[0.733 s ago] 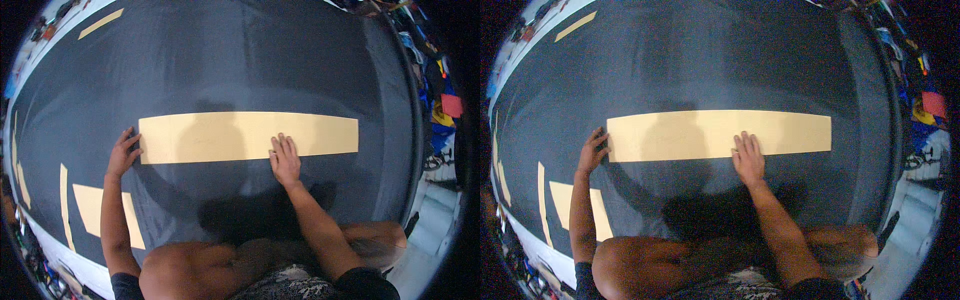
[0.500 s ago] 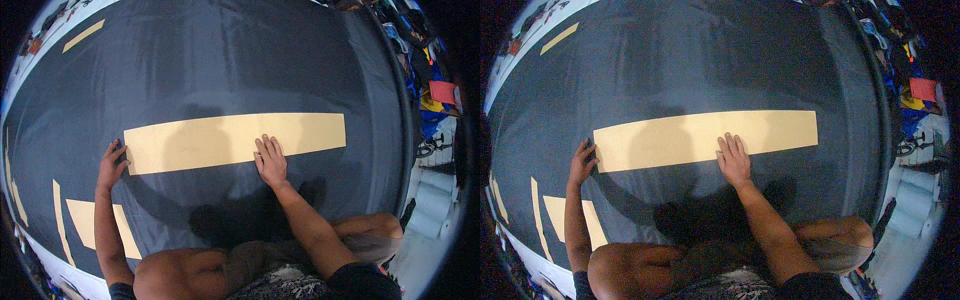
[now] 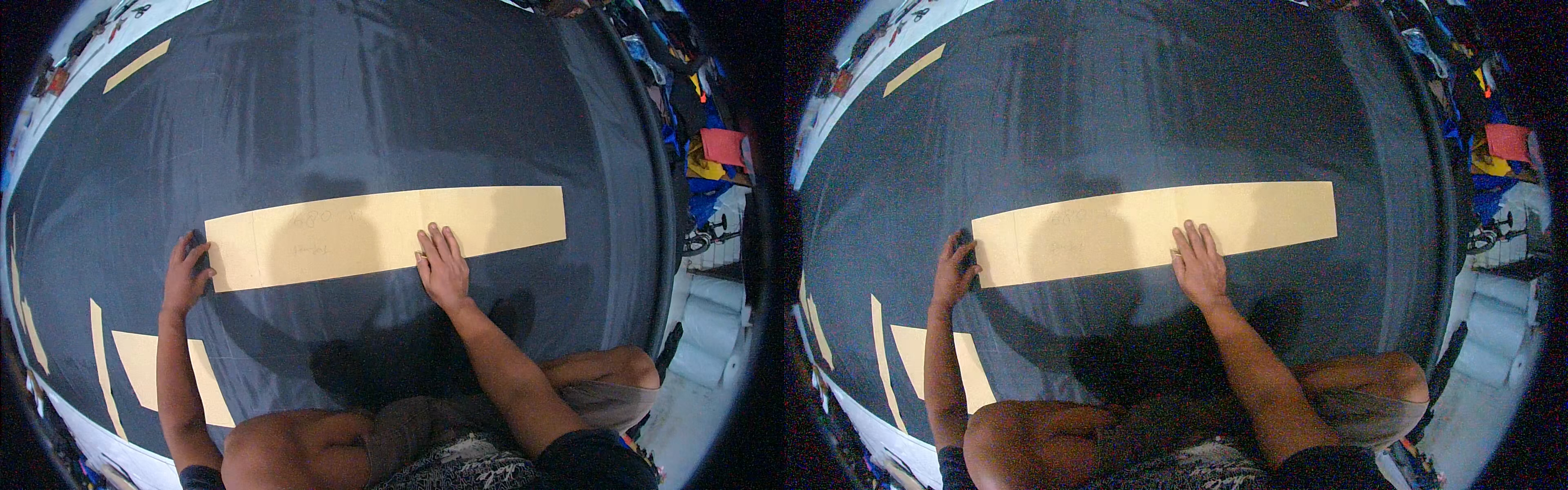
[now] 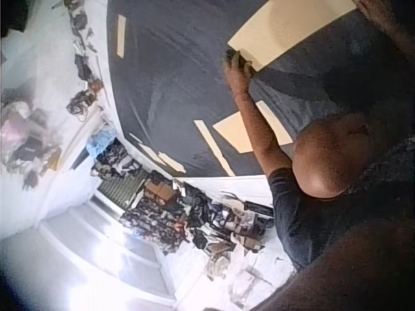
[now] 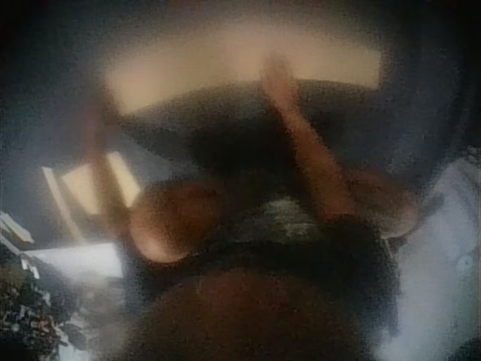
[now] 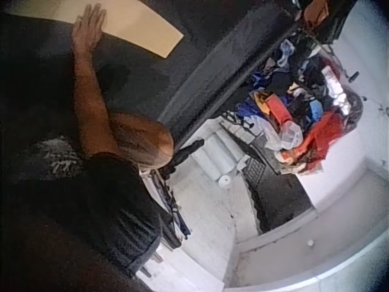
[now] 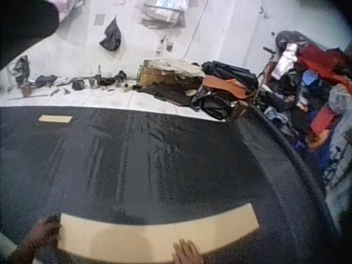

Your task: The person places rectangular paper templates on a large black fabric surface and uses a pencil to trace their outlines. The person repeats this process for several templates, moving them to different positions on the fabric.

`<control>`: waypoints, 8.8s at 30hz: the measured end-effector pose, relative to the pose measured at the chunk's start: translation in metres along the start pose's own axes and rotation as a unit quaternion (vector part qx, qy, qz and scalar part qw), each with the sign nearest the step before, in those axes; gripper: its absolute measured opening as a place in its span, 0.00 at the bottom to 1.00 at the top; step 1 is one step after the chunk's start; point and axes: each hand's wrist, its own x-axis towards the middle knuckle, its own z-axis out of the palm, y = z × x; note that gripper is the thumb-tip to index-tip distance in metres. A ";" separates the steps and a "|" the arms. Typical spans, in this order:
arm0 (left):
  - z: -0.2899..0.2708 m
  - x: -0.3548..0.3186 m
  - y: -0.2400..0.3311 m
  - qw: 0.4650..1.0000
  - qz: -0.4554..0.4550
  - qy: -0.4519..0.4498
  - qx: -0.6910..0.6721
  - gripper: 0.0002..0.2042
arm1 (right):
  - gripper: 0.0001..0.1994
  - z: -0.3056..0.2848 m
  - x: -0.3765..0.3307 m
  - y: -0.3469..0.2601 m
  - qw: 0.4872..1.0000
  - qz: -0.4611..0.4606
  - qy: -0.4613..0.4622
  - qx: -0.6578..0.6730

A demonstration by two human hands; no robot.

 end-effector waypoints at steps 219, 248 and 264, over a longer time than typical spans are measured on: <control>-0.034 0.224 0.111 0.971 0.066 -0.226 0.031 0.24 | 0.17 -0.086 -0.251 0.228 0.931 0.355 0.086 0.014; 0.064 0.145 0.307 0.938 0.232 -0.175 0.188 0.28 | 0.13 -0.044 -0.013 0.265 0.973 0.167 0.131 0.092; 0.222 0.127 0.379 0.987 0.135 0.078 0.045 0.23 | 0.21 -0.028 0.040 0.273 0.981 0.039 0.176 0.068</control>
